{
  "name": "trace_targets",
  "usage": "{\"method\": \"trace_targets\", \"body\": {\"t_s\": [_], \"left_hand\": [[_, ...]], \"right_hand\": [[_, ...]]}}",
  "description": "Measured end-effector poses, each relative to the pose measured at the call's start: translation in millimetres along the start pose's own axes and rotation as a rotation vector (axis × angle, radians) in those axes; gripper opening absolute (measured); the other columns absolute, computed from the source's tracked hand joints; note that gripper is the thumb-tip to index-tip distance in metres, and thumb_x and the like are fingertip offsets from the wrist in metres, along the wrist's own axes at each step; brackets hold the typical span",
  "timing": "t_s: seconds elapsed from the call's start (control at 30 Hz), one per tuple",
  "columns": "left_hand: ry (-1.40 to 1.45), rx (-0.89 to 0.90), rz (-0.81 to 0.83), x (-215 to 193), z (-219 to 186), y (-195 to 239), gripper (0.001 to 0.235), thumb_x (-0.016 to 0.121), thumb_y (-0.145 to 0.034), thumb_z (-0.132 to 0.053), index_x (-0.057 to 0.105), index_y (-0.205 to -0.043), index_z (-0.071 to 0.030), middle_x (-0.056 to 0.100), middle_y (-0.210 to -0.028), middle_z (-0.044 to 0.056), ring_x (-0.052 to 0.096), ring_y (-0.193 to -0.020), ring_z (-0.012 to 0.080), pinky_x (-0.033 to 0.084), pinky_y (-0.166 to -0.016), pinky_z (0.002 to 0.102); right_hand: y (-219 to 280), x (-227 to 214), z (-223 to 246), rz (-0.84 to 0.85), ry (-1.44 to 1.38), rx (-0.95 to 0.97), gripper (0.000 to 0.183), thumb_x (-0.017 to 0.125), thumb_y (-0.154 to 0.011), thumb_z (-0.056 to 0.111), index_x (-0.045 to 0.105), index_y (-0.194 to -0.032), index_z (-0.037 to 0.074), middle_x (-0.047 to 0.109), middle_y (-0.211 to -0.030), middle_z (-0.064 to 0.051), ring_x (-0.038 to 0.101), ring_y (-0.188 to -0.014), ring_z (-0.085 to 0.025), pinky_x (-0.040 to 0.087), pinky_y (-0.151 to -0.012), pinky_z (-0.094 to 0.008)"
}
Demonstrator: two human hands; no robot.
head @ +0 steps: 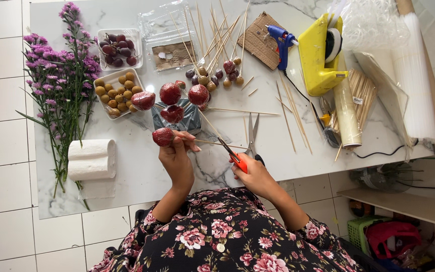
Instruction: The person prepares fruit skewers by placing grapes and other small round food items onto wooden sticks and then arranging the skewers into a base.
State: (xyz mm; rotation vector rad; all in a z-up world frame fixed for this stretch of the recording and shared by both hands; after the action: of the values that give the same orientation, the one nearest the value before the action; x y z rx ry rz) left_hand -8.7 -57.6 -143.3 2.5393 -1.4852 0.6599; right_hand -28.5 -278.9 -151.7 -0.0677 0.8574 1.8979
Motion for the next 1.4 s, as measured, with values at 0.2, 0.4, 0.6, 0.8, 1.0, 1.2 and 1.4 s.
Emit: {"method": "trace_targets", "body": {"t_s": [0.2, 0.4, 0.6, 0.8, 1.0, 1.2, 1.4], "left_hand": [[0.022, 0.008, 0.014, -4, 5, 1, 0.025, 0.047, -0.109, -0.029, 0.053, -0.098, -0.006, 0.064, -0.082, 0.016, 0.061, -0.055, 0.018, 0.059, -0.057, 0.031], [0.046, -0.006, 0.034, 4, 6, 5, 0.026, 0.049, -0.108, -0.029, 0.053, -0.096, -0.005, 0.064, -0.08, 0.015, 0.061, -0.052, 0.0176, 0.057, -0.055, 0.03], [0.027, 0.023, 0.034, 0, 0, 3, 0.025, 0.05, -0.108, -0.026, 0.053, -0.095, -0.004, 0.064, -0.079, 0.015, 0.062, -0.051, 0.0178, 0.057, -0.054, 0.031], [-0.142, 0.217, -0.073, -45, -42, -28, 0.024, 0.053, -0.107, -0.012, 0.059, -0.087, -0.001, 0.066, -0.074, 0.015, 0.058, -0.045, 0.018, 0.055, -0.051, 0.032], [-0.326, 0.434, -0.083, -46, -84, -57, 0.016, 0.062, -0.1, -0.003, 0.065, -0.085, 0.002, 0.069, -0.069, 0.015, 0.057, -0.041, 0.0179, 0.053, -0.047, 0.032], [-0.501, 0.628, 0.004, -28, -88, -57, 0.024, 0.062, -0.098, 0.002, 0.065, -0.075, -0.005, 0.071, -0.067, 0.009, 0.06, -0.041, 0.0156, 0.051, -0.045, 0.027], [-0.522, 0.677, 0.082, -17, -97, -59, 0.027, 0.06, -0.099, 0.0, 0.066, -0.074, -0.006, 0.072, -0.07, 0.006, 0.061, -0.043, 0.0132, 0.052, -0.046, 0.026]], "right_hand": [[-7, 1, -20, -0.054, 0.011, -0.026, 0.019, 0.067, -0.095, 0.03, 0.067, -0.1, 0.012, 0.068, -0.07, -0.015, 0.066, -0.07, -0.031, 0.052, -0.075, -0.041], [-4, 17, -35, -0.144, 0.024, -0.013, 0.028, 0.067, -0.095, 0.039, 0.063, -0.084, 0.013, 0.063, -0.064, -0.012, 0.059, -0.062, -0.026, 0.049, -0.066, -0.036], [-13, 15, -71, -0.168, 0.137, 0.044, 0.026, 0.07, -0.092, 0.037, 0.066, -0.088, 0.012, 0.068, -0.071, -0.014, 0.065, -0.069, -0.03, 0.051, -0.068, -0.04], [-43, -62, -33, -0.281, 0.397, 0.034, 0.056, 0.077, -0.086, 0.032, 0.057, -0.132, 0.006, 0.063, -0.12, -0.021, 0.067, -0.107, -0.046, 0.054, -0.09, -0.055], [-86, -53, -48, -0.46, 0.743, -0.11, 0.071, 0.084, -0.082, 0.031, 0.056, -0.142, 0.005, 0.055, -0.121, -0.016, 0.059, -0.116, -0.04, 0.051, -0.094, -0.055], [-94, -40, -61, -0.551, 0.78, -0.091, 0.077, 0.08, -0.083, 0.042, 0.051, -0.149, 0.015, 0.049, -0.13, -0.012, 0.049, -0.122, -0.038, 0.044, -0.098, -0.06], [-84, -37, -47, -0.602, 0.638, -0.147, 0.066, 0.076, -0.09, 0.036, 0.053, -0.148, 0.016, 0.047, -0.132, -0.013, 0.045, -0.124, -0.039, 0.042, -0.1, -0.061]]}}
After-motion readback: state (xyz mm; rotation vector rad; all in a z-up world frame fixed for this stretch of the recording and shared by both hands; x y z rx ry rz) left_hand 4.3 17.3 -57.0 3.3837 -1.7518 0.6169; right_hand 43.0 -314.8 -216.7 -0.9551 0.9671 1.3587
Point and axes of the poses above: each hand's wrist, its own y-axis away from the middle knuckle, its own x-axis out of the palm, z = x × y, the point moved 6 cm from there along -y, towards the middle knuckle
